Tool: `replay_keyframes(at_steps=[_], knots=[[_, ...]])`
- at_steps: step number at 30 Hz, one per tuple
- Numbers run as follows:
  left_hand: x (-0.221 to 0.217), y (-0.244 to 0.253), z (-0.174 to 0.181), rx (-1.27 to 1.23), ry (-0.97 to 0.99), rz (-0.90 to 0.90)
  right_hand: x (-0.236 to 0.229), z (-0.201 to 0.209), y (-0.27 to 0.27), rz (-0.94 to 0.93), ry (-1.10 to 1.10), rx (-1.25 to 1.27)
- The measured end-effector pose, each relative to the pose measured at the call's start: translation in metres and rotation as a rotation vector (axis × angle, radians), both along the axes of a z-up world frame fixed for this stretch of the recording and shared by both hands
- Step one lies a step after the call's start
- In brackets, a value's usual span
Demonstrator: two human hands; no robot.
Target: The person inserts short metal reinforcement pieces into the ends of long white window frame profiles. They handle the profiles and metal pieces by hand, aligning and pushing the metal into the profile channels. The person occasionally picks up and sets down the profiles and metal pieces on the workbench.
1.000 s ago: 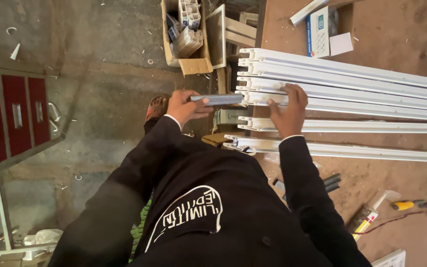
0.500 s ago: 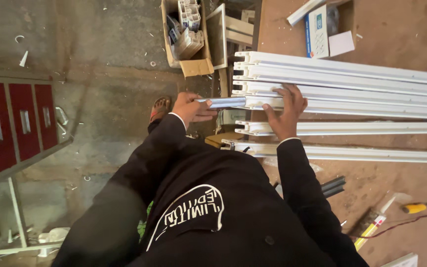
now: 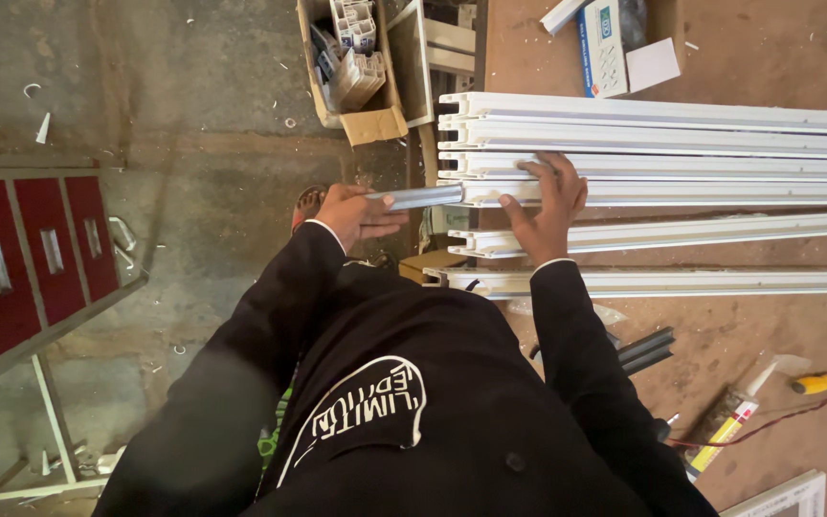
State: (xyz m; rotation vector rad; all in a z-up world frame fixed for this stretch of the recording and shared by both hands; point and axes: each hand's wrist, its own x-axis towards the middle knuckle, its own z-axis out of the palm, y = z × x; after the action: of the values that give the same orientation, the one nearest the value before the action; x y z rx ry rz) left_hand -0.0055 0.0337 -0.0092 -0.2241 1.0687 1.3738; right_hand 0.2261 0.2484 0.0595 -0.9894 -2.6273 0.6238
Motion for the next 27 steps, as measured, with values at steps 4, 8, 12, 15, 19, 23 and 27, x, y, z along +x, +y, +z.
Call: replay_keyframes(at_steps=[4, 8, 12, 15, 19, 23, 27], knots=[[0.001, 0.0, -0.003, -0.034, 0.008, 0.011, -0.001, 0.001, 0.0, -0.007, 0.008, 0.01], [0.001, 0.002, -0.001, -0.082, 0.016, 0.022, -0.001, 0.001, -0.001, 0.0, 0.017, 0.02], [0.0, 0.009, 0.004, -0.096, 0.088, 0.009, 0.0, 0.001, 0.0, 0.017, 0.029, 0.049], [-0.001, 0.009, 0.006, -0.073, 0.16, 0.0, 0.0, 0.001, 0.0, 0.013, 0.029, 0.051], [0.003, 0.007, 0.008, -0.082, 0.198, 0.009, -0.001, 0.001, -0.002, -0.001, 0.022, 0.042], [0.006, 0.007, 0.008, -0.067, 0.133, 0.068, 0.0, 0.001, -0.001, -0.011, 0.032, 0.037], [0.004, 0.009, 0.006, -0.17, 0.129, 0.111, 0.0, -0.001, -0.003, -0.024, 0.022, 0.031]])
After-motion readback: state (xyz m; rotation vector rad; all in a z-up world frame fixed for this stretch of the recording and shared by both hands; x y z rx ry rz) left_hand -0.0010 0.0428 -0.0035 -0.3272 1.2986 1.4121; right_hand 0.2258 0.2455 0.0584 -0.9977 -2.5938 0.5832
